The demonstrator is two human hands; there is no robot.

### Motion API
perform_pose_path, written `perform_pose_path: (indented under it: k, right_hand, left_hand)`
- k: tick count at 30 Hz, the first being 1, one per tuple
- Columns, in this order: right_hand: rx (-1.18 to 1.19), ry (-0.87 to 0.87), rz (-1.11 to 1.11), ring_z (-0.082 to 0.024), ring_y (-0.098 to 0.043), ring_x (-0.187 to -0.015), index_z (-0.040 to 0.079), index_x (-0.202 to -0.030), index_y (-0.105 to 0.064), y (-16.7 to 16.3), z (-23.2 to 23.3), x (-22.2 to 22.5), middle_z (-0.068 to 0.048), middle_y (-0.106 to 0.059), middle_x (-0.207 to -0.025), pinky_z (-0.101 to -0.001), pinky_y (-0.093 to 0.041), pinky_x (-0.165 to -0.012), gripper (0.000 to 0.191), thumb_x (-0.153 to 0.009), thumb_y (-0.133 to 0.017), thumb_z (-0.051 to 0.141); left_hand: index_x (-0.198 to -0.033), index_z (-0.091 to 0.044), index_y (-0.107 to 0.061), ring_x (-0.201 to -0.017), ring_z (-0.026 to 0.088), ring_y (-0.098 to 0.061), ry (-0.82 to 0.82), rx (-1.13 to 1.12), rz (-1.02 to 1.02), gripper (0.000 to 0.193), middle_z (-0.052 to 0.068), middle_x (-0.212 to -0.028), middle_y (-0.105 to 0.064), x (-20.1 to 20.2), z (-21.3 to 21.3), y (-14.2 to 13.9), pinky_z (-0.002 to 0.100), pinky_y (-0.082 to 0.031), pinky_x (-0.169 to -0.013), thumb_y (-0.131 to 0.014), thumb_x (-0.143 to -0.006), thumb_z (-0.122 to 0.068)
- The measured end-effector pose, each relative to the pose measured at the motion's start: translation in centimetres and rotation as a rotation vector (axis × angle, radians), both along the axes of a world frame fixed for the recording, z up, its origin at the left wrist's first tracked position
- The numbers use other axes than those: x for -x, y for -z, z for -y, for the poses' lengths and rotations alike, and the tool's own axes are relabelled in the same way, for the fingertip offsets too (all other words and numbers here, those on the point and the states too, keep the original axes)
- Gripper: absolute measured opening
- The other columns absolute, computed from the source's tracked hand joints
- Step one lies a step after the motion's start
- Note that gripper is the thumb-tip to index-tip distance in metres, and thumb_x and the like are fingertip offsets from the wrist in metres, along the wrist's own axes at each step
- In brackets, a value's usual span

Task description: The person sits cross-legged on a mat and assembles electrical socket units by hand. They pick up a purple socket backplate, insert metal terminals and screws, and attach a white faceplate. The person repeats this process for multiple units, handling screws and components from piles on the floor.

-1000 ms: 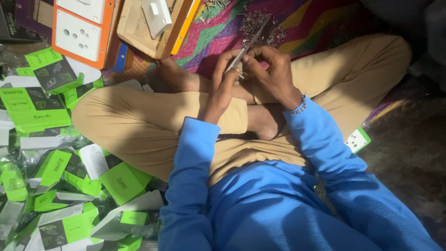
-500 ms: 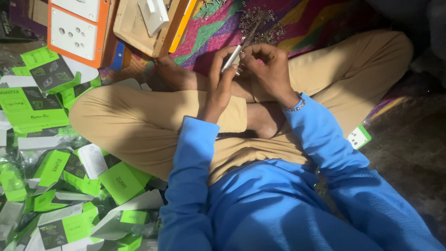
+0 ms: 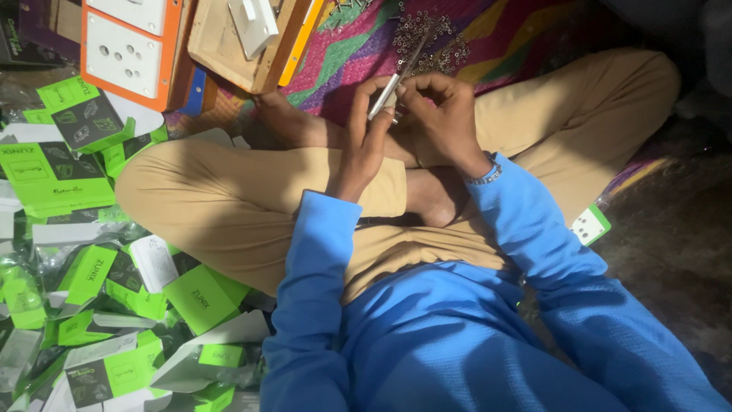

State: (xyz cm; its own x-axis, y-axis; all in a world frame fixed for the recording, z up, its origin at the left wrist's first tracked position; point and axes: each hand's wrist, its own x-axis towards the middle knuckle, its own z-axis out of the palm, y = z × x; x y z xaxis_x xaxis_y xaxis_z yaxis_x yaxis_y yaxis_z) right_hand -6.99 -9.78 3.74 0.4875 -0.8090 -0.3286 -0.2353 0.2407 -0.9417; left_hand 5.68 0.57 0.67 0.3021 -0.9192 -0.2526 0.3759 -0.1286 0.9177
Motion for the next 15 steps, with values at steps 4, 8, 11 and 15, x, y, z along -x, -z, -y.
perform_pose_path:
  k: [4, 8, 11, 15]
  right_hand:
    - [0.079, 0.026, 0.009, -0.007, -0.069, -0.084, -0.005, -0.106, -0.074, -0.3, -0.4, -0.2, -0.005, -0.076, -0.095, -0.0236, -0.059, -0.075, 0.014, -0.101, -0.072, 0.008]
    - [0.106, 0.030, -0.024, -0.007, -0.070, -0.084, -0.005, -0.107, -0.073, -0.6, -0.5, -0.3, -0.005, -0.076, -0.095, -0.0233, -0.059, -0.075, 0.014, -0.100, -0.072, 0.008]
    - [0.001, 0.035, -0.016, -0.006, -0.069, -0.081, -0.004, -0.107, -0.074, -0.8, -0.4, -0.4, -0.004, -0.076, -0.093, -0.0222, -0.058, -0.072, 0.014, -0.100, -0.071, 0.008]
    - [0.003, 0.012, -0.011, -0.006, -0.068, -0.080, -0.004, -0.108, -0.074, -0.8, -0.2, -0.3, -0.004, -0.075, -0.091, -0.0219, -0.057, -0.072, 0.014, -0.102, -0.070, 0.009]
  left_hand:
    - [-0.142, -0.008, -0.051, -0.115, 0.015, -0.055, 0.008, 0.012, -0.005, 0.035, 0.006, -0.127, -0.058, 0.1, -0.1, 0.1, 0.031, -0.046, -0.103, -0.051, -0.107, -0.008]
    - [-0.142, -0.008, -0.051, -0.113, 0.015, -0.056, 0.014, -0.029, -0.003, 0.036, 0.006, -0.125, -0.059, 0.3, 0.0, 0.4, 0.031, -0.048, -0.102, -0.052, -0.106, -0.007]
    - [-0.142, -0.008, -0.050, -0.117, 0.015, -0.055, -0.008, -0.013, -0.040, 0.036, 0.006, -0.129, -0.058, 0.3, -0.1, 0.8, 0.030, -0.046, -0.104, -0.052, -0.107, -0.008]
    - [-0.143, -0.008, -0.051, -0.118, 0.014, -0.053, -0.004, 0.010, -0.080, 0.036, 0.006, -0.132, -0.057, 0.2, -0.2, 1.3, 0.029, -0.044, -0.105, -0.051, -0.107, -0.009]
